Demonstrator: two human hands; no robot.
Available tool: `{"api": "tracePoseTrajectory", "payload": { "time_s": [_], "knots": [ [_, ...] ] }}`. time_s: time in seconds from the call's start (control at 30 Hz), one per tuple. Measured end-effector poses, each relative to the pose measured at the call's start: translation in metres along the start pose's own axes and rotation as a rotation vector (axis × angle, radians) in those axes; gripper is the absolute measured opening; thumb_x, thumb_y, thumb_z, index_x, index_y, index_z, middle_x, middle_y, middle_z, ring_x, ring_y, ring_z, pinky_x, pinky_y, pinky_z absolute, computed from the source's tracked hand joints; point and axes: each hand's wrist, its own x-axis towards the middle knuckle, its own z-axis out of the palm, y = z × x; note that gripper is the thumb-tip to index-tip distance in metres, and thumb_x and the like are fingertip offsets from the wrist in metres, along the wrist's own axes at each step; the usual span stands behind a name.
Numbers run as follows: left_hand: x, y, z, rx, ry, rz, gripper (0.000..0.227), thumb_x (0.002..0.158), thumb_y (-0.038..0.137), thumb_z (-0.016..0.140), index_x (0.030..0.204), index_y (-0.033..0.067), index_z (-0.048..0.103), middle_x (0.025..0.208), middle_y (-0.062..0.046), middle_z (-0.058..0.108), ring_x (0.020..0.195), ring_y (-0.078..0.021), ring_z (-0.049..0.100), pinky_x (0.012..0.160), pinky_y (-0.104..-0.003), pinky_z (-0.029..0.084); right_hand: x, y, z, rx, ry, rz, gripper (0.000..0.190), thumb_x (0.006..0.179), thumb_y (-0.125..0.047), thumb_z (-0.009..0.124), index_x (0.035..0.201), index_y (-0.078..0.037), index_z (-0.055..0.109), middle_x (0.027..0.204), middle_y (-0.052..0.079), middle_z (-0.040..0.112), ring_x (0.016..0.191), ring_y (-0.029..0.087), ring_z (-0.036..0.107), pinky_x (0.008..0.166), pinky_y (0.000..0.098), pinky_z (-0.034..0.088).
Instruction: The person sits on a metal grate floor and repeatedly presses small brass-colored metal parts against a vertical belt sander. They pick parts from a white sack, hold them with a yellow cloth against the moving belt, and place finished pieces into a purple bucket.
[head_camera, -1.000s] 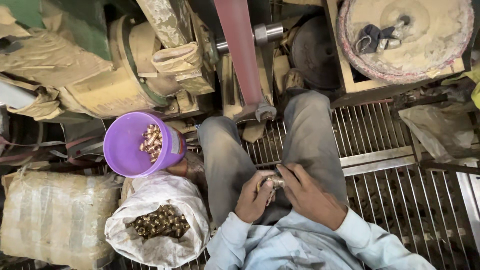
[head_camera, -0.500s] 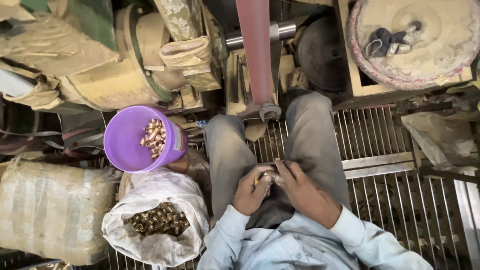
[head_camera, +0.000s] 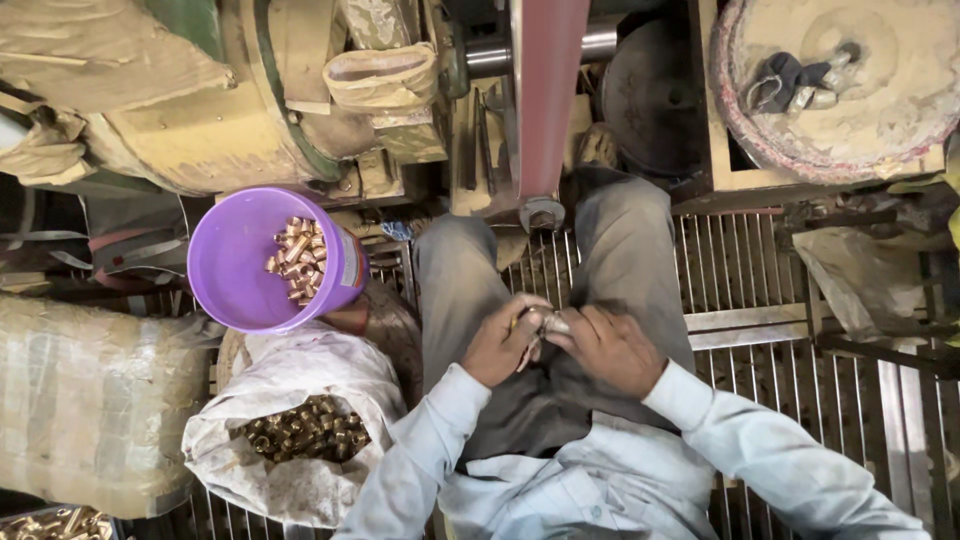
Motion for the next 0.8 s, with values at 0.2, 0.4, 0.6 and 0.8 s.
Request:
{"api": "tracePoseTrajectory", "payload": {
  "time_s": [0.2, 0.4, 0.6, 0.8],
  "knots": [
    [0.028, -0.011, -0.005, -0.016, 0.075, -0.055, 0.022, 0.108, 0.023, 0.049, 0.121, 0.0085, 0.059, 0.082, -0.002, 0.063, 0.059, -0.0082, 0.055, 0.049, -0.025, 0.044, 0.003, 0.019, 0.047, 0.358, 0.009, 0.211, 0.024, 0.099, -0.027, 0.067, 0.108, -0.005, 0.061, 0.090, 0.013, 0.069, 0.076, 0.035, 0.069, 0.065, 0.0448, 0.054],
    [0.042, -0.018, -0.005, 0.057, 0.149, 0.002, 0.019, 0.109, 0.022, 0.051, 0.116, 0.0070, 0.060, 0.080, -0.005, 0.061, 0.063, -0.0098, 0.055, 0.056, -0.028, 0.047, 0.003, 0.028, 0.069, 0.942, -0.216, 0.764, 0.038, 0.110, -0.037, 0.054, 0.097, -0.003, 0.062, 0.064, 0.006, 0.057, 0.052, 0.017, 0.052, 0.048, 0.0341, 0.044],
    [0.053, -0.020, -0.008, 0.250, 0.208, 0.134, 0.021, 0.110, 0.026, 0.051, 0.113, 0.0064, 0.056, 0.086, -0.006, 0.066, 0.067, -0.0130, 0.061, 0.064, -0.030, 0.051, 0.026, 0.051, 0.065, 1.817, -0.459, 1.246, 0.042, 0.105, -0.043, 0.054, 0.092, -0.004, 0.053, 0.062, -0.007, 0.032, 0.048, 0.006, 0.027, 0.041, 0.0253, 0.023],
    [0.050, -0.010, -0.004, 0.132, 0.233, 0.005, 0.021, 0.107, 0.027, 0.053, 0.115, 0.0081, 0.058, 0.081, -0.006, 0.065, 0.063, -0.0117, 0.059, 0.058, -0.032, 0.050, 0.040, 0.058, 0.057, 1.960, -0.540, 1.263, 0.045, 0.105, -0.047, 0.052, 0.093, -0.004, 0.055, 0.063, -0.008, 0.030, 0.047, 0.005, 0.024, 0.040, 0.0220, 0.023]
  ]
}}
